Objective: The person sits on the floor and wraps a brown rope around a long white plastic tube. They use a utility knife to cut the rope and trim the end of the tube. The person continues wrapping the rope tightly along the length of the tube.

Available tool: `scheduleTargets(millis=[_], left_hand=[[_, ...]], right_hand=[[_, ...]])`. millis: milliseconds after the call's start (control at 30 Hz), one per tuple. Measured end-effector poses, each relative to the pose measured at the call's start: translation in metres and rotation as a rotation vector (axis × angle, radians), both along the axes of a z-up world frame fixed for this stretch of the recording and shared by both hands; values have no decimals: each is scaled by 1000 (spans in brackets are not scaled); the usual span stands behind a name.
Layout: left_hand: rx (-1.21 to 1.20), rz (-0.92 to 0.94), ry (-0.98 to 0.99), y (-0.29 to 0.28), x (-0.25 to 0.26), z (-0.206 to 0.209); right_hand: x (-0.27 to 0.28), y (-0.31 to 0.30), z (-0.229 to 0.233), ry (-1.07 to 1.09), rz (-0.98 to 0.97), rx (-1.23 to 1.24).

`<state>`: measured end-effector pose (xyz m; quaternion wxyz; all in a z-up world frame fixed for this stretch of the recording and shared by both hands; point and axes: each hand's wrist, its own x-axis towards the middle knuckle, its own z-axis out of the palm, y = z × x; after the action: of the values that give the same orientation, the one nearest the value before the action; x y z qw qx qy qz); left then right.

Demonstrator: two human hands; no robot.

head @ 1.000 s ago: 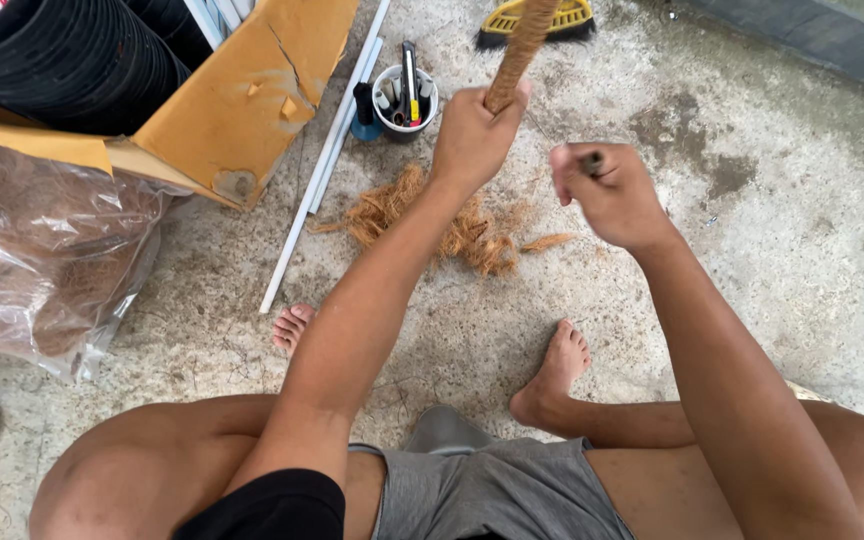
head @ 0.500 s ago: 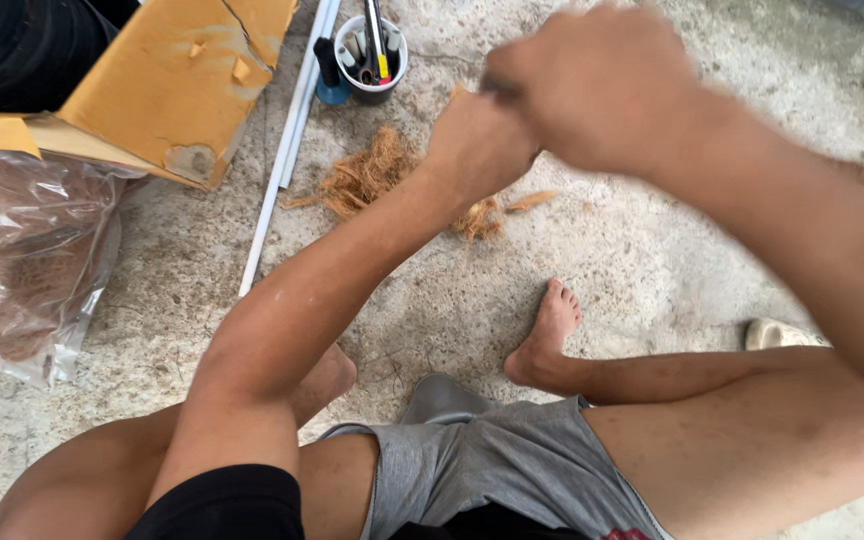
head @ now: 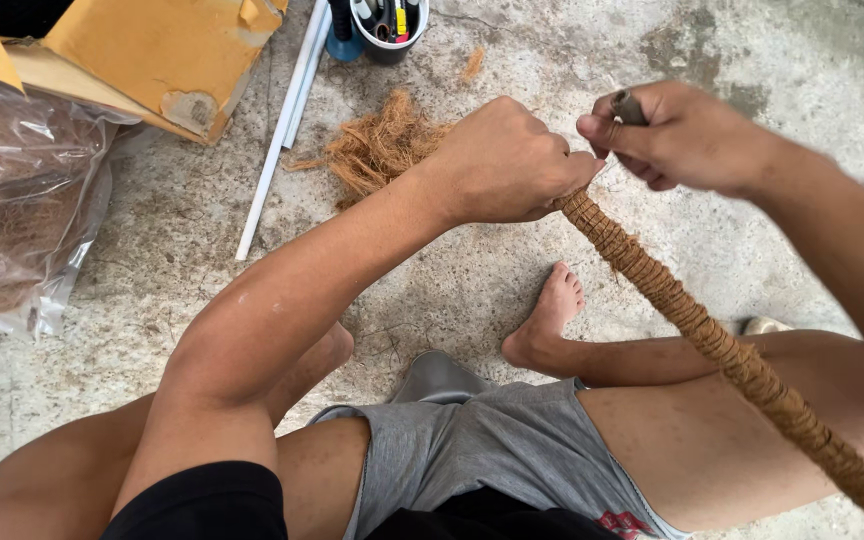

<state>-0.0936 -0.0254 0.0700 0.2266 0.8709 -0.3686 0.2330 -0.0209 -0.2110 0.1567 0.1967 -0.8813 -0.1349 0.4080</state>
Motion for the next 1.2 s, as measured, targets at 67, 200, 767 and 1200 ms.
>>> scheduleTargets(millis=[67, 200, 767, 1200], left_hand=[[-26, -9, -54, 5, 1, -8], [-134, 47, -102, 19, 16, -18], [-1451, -375, 1399, -14, 69, -78], [-1014, 82, 1030, -6, 44, -74]], right_hand=[[-3, -4, -18, 130, -105, 229], [-2, -8, -46, 159, -163, 632], [3, -4, -103, 28, -589, 1098], [5, 35, -97, -380, -459, 669]])
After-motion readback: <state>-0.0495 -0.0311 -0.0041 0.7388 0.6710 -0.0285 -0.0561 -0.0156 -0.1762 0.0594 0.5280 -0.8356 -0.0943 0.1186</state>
